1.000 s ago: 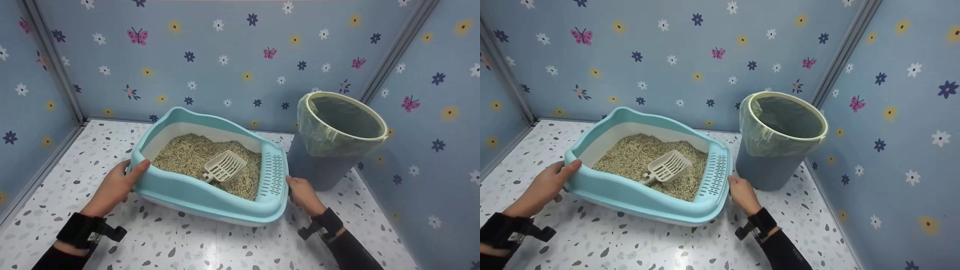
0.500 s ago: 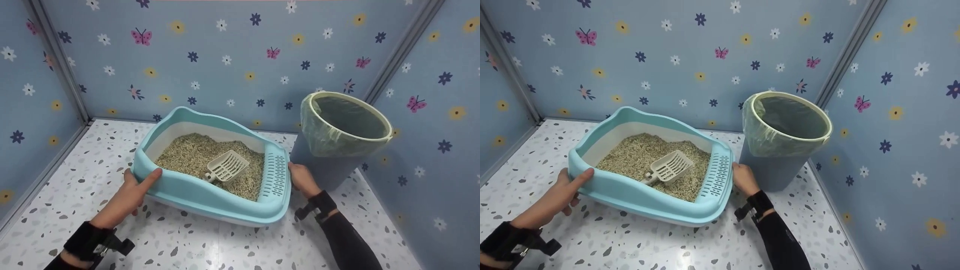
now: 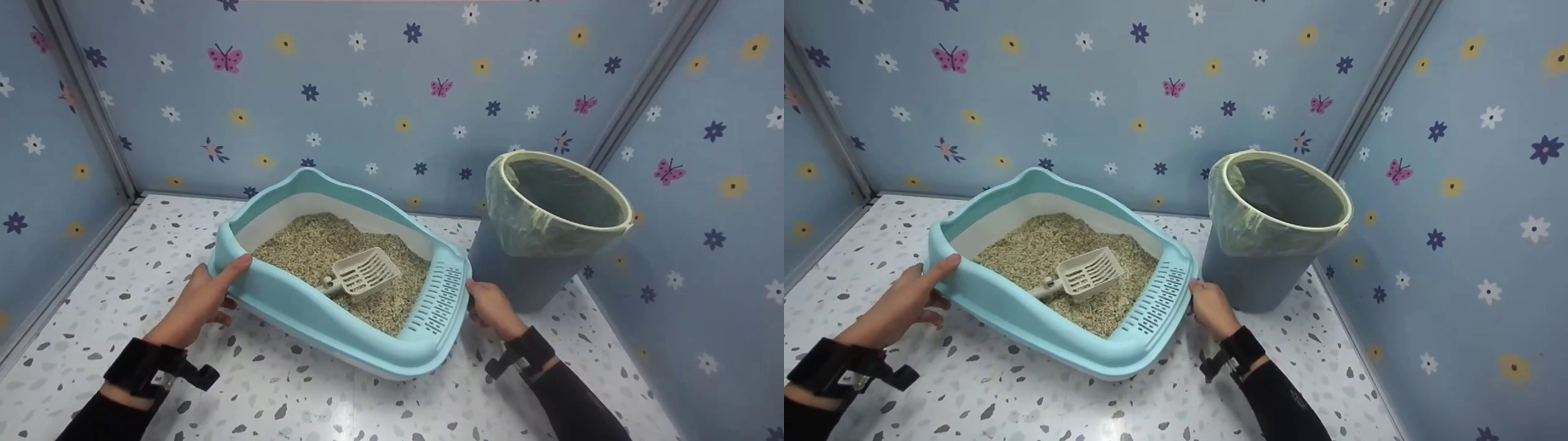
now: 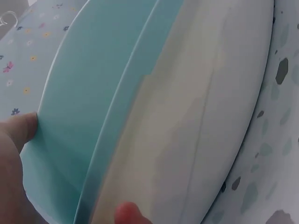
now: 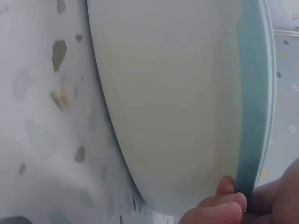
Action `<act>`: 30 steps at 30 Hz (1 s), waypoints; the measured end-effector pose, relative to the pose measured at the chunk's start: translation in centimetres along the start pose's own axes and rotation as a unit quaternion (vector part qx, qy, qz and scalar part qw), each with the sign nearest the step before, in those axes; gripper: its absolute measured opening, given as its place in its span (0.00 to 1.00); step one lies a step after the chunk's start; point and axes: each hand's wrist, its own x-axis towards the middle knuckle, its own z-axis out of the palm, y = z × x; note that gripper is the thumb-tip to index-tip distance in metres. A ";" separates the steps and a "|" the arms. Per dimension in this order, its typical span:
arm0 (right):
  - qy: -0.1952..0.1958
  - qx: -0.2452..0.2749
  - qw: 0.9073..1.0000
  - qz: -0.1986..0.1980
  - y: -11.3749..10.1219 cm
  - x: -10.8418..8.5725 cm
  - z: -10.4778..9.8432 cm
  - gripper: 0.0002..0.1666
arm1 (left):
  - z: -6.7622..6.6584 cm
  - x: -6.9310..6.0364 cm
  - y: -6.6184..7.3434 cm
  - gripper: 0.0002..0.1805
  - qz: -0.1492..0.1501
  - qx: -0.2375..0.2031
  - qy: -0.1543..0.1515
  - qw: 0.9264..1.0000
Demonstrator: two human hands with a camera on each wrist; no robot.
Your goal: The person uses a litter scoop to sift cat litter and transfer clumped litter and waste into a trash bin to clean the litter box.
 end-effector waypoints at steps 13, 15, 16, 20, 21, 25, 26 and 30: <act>0.061 -0.028 0.998 0.016 -0.3 2.9 0.3 0.28 | 3.0 -1.2 0.4 0.75 0.003 -0.032 0.009 0.999; 0.067 -0.015 0.998 0.012 -0.1 2.4 0.6 0.28 | 2.8 -0.7 0.3 0.75 0.005 -0.042 0.011 0.999; 0.070 -0.010 0.997 0.007 0.1 2.0 0.8 0.28 | 2.7 -0.4 0.2 0.75 0.006 -0.045 0.011 0.999; 0.075 0.015 0.997 -0.003 0.9 0.1 1.4 0.27 | 2.3 0.9 0.0 0.75 0.014 -0.063 0.010 0.998; 0.068 0.028 0.997 -0.005 1.1 -0.4 1.5 0.27 | 2.2 1.2 0.1 0.74 0.019 -0.069 0.010 0.997; 0.038 0.052 0.998 -0.015 1.3 -1.3 1.3 0.29 | 2.4 1.3 0.3 0.71 0.038 -0.092 0.008 0.995; 0.034 0.049 0.998 -0.020 1.2 -1.2 1.2 0.30 | 2.7 1.0 0.4 0.69 0.045 -0.098 0.009 0.994; 0.049 -0.010 0.998 -0.036 0.4 0.6 0.5 0.30 | 5.0 -0.9 0.3 0.69 0.068 -0.112 0.008 0.991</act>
